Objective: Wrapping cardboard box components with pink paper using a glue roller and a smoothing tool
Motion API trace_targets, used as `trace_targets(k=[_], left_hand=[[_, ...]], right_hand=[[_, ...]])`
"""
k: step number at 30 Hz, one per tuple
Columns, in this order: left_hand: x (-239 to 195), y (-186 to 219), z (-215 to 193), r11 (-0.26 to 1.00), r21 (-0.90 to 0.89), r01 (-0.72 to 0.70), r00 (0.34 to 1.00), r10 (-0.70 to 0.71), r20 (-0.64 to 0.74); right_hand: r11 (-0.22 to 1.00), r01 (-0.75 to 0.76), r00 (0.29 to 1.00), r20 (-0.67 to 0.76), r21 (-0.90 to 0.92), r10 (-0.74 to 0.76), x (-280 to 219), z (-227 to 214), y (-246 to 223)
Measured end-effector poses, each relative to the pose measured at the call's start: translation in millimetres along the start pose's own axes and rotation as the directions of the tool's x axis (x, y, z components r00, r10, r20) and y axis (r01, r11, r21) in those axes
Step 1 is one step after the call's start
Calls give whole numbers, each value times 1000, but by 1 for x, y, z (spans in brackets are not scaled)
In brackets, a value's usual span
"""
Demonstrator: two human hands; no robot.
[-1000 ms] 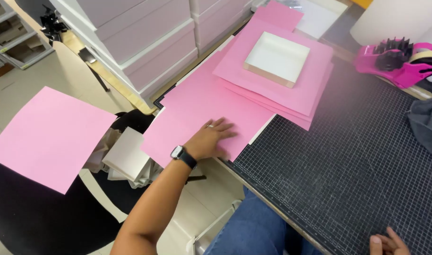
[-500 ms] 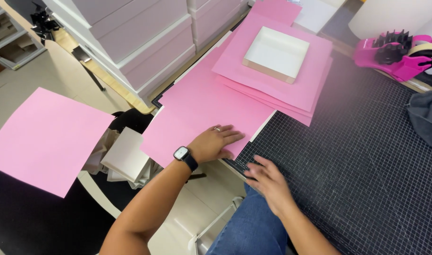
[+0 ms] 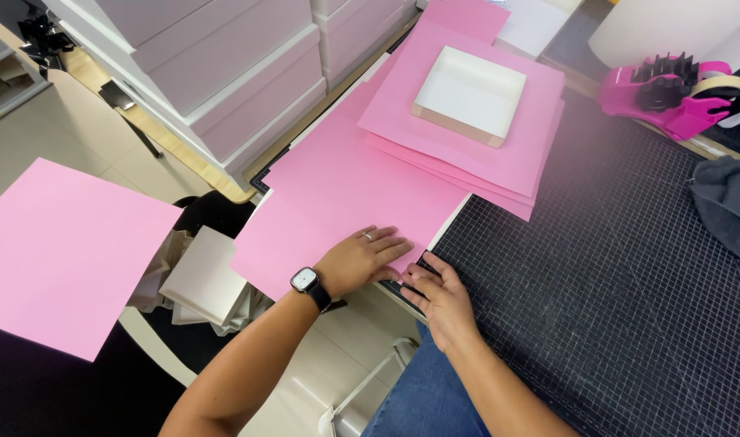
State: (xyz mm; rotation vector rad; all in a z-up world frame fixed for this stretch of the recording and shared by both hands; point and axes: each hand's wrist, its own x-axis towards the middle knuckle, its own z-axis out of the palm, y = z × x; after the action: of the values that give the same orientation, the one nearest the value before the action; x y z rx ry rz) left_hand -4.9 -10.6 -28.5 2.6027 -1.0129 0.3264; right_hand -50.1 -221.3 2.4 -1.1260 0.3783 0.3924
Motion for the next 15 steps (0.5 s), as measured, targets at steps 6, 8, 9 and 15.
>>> trace_targets(k=[6,8,9,15], left_hand=[[-1,0,-9,983,-178,55,997,-63,-36],[6,-4,-14,970,-232,70,996,-83,-44],[10,-2,-18,967,-238,90,988,-117,-102],[38,-18,-33,964,-167,205,897,-253,-363]], right_hand=[[983,-25,1000,6,182,24,4,14,-19],[982,-15,1000,13,191,12,4,19,-31],[992,35,999,33,120,-40,5,17,-32],[234,607,716,396,-759,-574,39,-16,-9]])
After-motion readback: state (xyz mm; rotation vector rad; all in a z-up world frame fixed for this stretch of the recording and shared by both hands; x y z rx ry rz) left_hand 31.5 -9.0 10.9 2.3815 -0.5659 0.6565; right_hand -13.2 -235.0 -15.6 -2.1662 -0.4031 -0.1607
